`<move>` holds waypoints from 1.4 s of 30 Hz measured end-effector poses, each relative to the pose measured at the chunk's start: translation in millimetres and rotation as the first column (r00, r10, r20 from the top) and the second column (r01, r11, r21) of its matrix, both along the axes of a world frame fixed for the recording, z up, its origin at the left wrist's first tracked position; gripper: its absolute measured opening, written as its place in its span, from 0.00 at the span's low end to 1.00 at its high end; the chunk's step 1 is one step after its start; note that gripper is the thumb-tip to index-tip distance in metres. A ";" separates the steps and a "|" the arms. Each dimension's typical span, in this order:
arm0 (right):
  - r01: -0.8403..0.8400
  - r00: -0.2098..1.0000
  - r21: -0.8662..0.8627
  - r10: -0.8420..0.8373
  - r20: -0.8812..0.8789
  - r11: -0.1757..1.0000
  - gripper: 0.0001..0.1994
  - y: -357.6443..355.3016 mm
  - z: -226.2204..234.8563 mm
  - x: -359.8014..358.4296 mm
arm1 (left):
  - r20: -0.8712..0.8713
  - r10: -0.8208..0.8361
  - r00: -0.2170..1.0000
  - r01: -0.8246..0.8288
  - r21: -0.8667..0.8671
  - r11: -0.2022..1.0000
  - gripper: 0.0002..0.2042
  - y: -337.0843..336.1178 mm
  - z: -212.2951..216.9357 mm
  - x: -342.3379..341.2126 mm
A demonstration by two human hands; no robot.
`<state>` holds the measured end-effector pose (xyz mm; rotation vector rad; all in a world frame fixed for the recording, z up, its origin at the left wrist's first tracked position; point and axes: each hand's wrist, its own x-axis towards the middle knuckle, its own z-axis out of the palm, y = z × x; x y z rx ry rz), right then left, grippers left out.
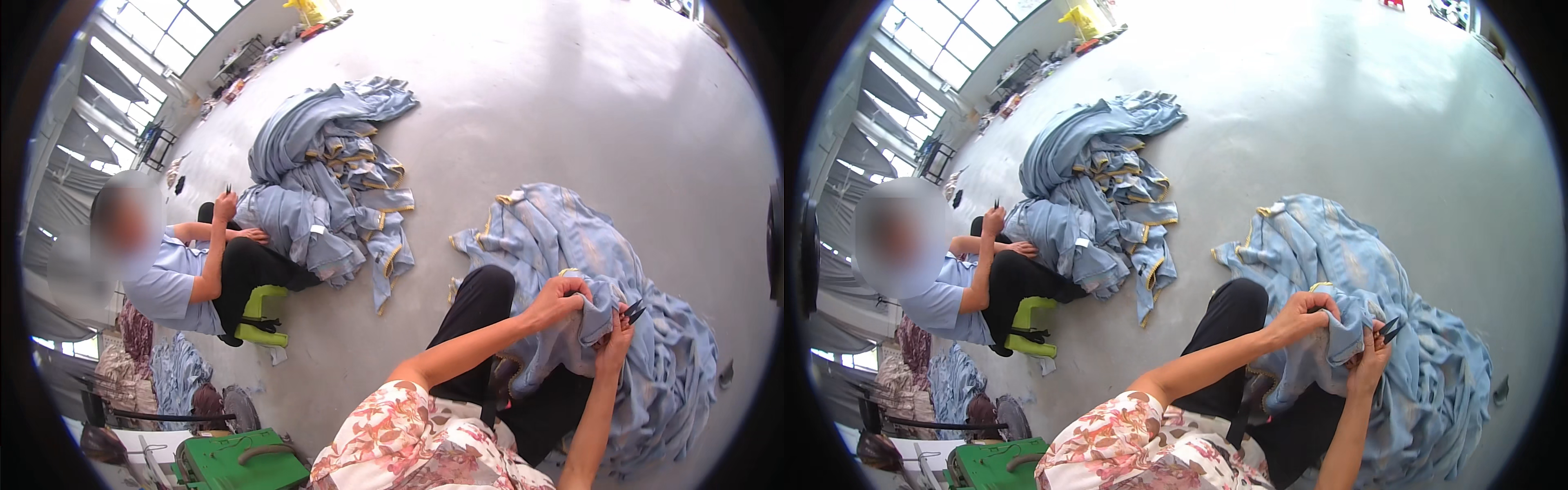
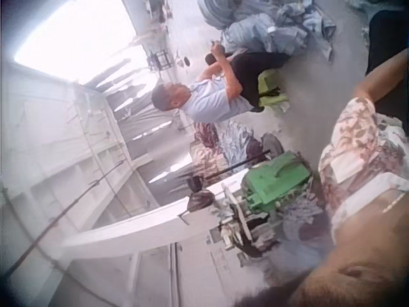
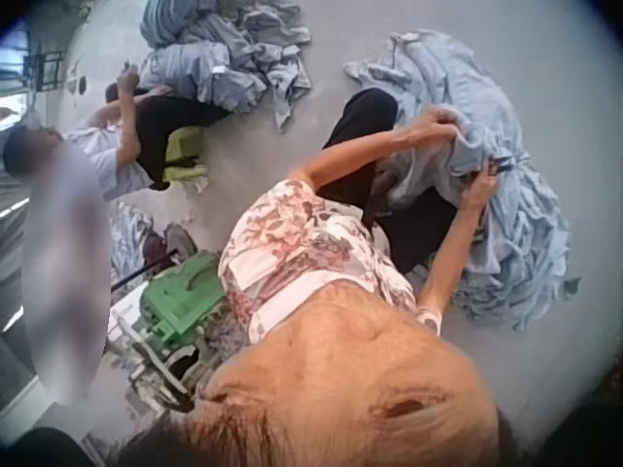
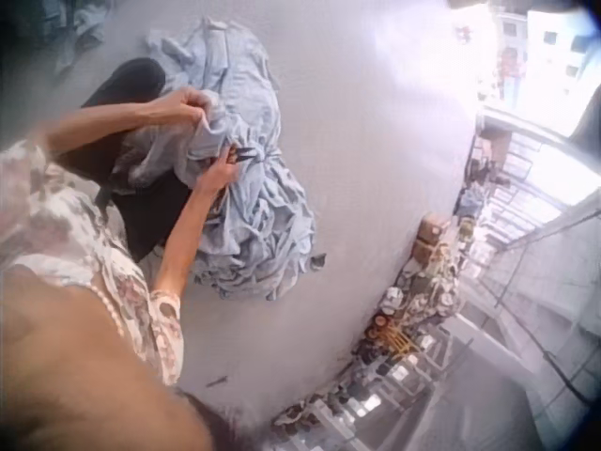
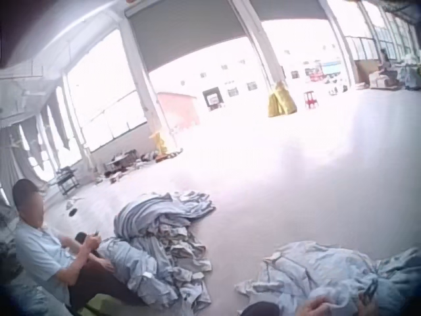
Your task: The person sits on the floor and uses a small tool to trim loose threads and excess fabric from the edges of light blue garments with gold trim. The person repeatedly picks up pieces, trims them, and places them into a pile.
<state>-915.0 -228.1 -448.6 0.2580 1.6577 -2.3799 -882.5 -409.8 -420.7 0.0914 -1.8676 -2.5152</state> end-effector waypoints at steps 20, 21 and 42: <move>-0.689 0.724 0.440 0.522 0.450 0.576 0.20 -3.5 -2.5 -32.4 | 0.392 0.285 0.875 0.162 -0.790 0.591 0.17 -111.6 -48.1 -5.9; -0.698 0.717 0.458 0.535 0.447 0.551 0.20 -8.3 14.6 -29.7 | 0.390 0.290 0.874 0.158 -0.792 0.589 0.20 -117.7 -41.5 4.5; -0.764 0.191 0.609 0.827 0.528 -0.212 0.21 -253.5 373.7 -47.4 | 0.488 0.839 0.242 -0.348 -0.763 0.545 0.17 -253.2 250.7 249.1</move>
